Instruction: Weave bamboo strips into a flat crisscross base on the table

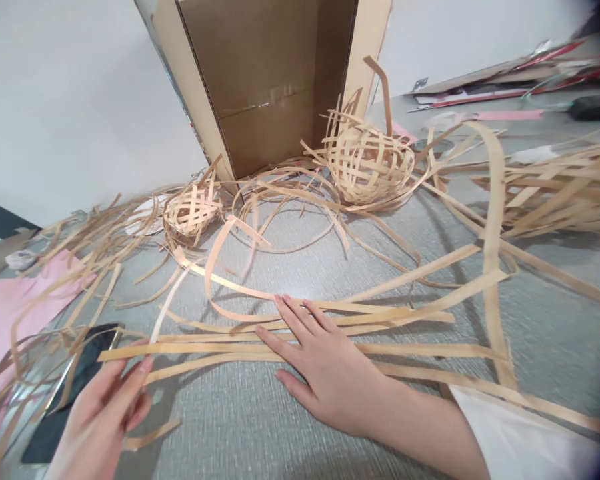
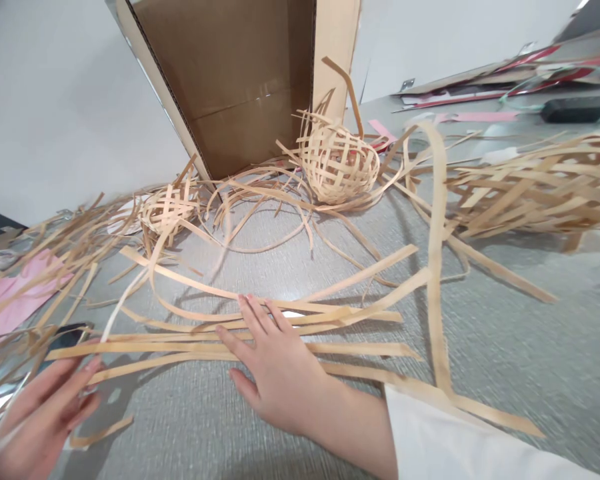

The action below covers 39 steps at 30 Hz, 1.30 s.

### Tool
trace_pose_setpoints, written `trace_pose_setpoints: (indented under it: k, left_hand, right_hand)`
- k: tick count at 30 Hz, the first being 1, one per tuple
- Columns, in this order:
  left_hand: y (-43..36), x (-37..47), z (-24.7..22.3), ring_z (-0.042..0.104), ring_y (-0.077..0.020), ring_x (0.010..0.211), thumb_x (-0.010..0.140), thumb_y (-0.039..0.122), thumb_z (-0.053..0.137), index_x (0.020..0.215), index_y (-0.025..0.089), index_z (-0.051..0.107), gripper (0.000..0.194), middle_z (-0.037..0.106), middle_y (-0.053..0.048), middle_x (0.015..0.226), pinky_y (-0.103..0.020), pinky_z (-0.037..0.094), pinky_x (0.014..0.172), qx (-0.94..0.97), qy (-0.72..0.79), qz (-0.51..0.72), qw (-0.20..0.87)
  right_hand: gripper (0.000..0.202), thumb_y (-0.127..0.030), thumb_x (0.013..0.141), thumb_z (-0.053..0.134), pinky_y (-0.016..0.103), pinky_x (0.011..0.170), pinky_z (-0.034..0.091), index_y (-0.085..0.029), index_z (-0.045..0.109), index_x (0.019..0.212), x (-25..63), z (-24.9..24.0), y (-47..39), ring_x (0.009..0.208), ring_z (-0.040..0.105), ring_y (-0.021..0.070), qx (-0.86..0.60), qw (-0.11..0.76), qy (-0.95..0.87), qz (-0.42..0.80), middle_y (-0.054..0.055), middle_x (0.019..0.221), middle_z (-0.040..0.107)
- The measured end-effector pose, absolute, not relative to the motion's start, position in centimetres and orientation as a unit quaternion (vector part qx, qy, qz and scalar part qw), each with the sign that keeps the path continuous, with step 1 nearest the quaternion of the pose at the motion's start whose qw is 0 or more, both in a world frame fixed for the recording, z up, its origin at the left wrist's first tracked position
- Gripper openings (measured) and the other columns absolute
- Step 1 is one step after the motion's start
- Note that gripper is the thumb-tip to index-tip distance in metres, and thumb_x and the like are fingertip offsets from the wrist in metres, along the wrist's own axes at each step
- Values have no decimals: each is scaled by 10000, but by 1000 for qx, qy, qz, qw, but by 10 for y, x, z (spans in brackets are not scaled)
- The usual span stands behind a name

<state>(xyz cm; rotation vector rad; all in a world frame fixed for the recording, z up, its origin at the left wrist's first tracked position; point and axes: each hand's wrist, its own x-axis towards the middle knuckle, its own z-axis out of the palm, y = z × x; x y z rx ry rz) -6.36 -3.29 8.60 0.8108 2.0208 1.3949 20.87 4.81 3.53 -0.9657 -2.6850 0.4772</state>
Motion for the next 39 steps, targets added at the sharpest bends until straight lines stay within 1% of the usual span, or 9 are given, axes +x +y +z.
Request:
trace_pose_setpoints:
  k: [5, 9, 13, 16, 19, 23, 27, 33, 39]
  left_hand:
    - [-24, -44, 91, 349, -70, 402, 445, 485, 824, 804, 226, 647, 477, 496, 64, 557, -175, 292, 319, 309, 778, 478, 264]
    - [-14, -37, 93, 361, -73, 361, 413, 554, 779, 800, 206, 638, 539, 508, 65, 522, -193, 283, 312, 303, 807, 461, 212]
    - [-10, -44, 81, 409, -80, 359, 495, 504, 762, 866, 200, 650, 492, 547, 57, 587, -205, 315, 318, 323, 808, 451, 196]
    - [-7, -46, 70, 379, -45, 367, 550, 437, 778, 883, 190, 636, 438, 596, 45, 705, -202, 368, 339, 320, 757, 512, 252]
    - [-6, -40, 64, 304, -7, 358, 562, 400, 803, 873, 170, 636, 422, 625, 26, 760, -175, 343, 321, 300, 713, 548, 318]
    - [-6, -33, 65, 285, 5, 366, 564, 384, 821, 817, 174, 623, 383, 617, 43, 716, -152, 323, 336, 301, 685, 573, 336]
    - [-7, -29, 71, 290, -14, 357, 591, 375, 807, 811, 216, 597, 343, 521, 97, 564, -151, 311, 346, 317, 664, 588, 337]
    - [-6, -28, 74, 321, -16, 361, 592, 430, 801, 907, 273, 529, 445, 660, 65, 830, -171, 334, 364, 311, 672, 588, 326]
    - [-8, -31, 71, 331, -37, 358, 650, 418, 773, 906, 261, 527, 388, 627, 72, 719, -203, 373, 403, 335, 658, 593, 321]
  right_hand:
    - [508, -425, 951, 366, 546, 1105, 156, -274, 330, 1435, 209, 37, 49, 1402, 61, 324, -329, 118, -919, 181, 172, 1529, 115]
    - [505, -435, 960, 334, 545, 1106, 144, -273, 322, 1438, 209, 37, 50, 1400, 42, 320, -330, 113, -918, 192, 185, 1529, 105]
    - [504, -439, 963, 322, 546, 1105, 142, -268, 322, 1438, 208, 37, 49, 1399, 37, 320, -329, 113, -918, 192, 193, 1527, 112]
    - [506, -434, 963, 329, 543, 1106, 145, -271, 312, 1442, 209, 36, 49, 1401, 38, 321, -331, 117, -917, 190, 184, 1530, 107]
    - [508, -423, 960, 348, 543, 1107, 143, -273, 307, 1444, 209, 36, 49, 1403, 49, 323, -329, 117, -918, 189, 166, 1535, 104]
    - [511, -431, 958, 349, 539, 1106, 147, -269, 315, 1442, 209, 37, 49, 1405, 58, 322, -329, 118, -918, 188, 166, 1534, 113]
    - [520, -429, 953, 366, 538, 1107, 143, -277, 304, 1446, 209, 37, 50, 1406, 67, 325, -331, 115, -919, 182, 148, 1536, 123]
    - [530, -438, 949, 368, 530, 1110, 148, -274, 301, 1449, 208, 39, 49, 1408, 75, 320, -335, 107, -919, 178, 136, 1537, 147]
    - [521, -441, 955, 347, 543, 1104, 148, -269, 310, 1445, 208, 40, 50, 1403, 66, 329, -335, 108, -917, 189, 161, 1533, 140]
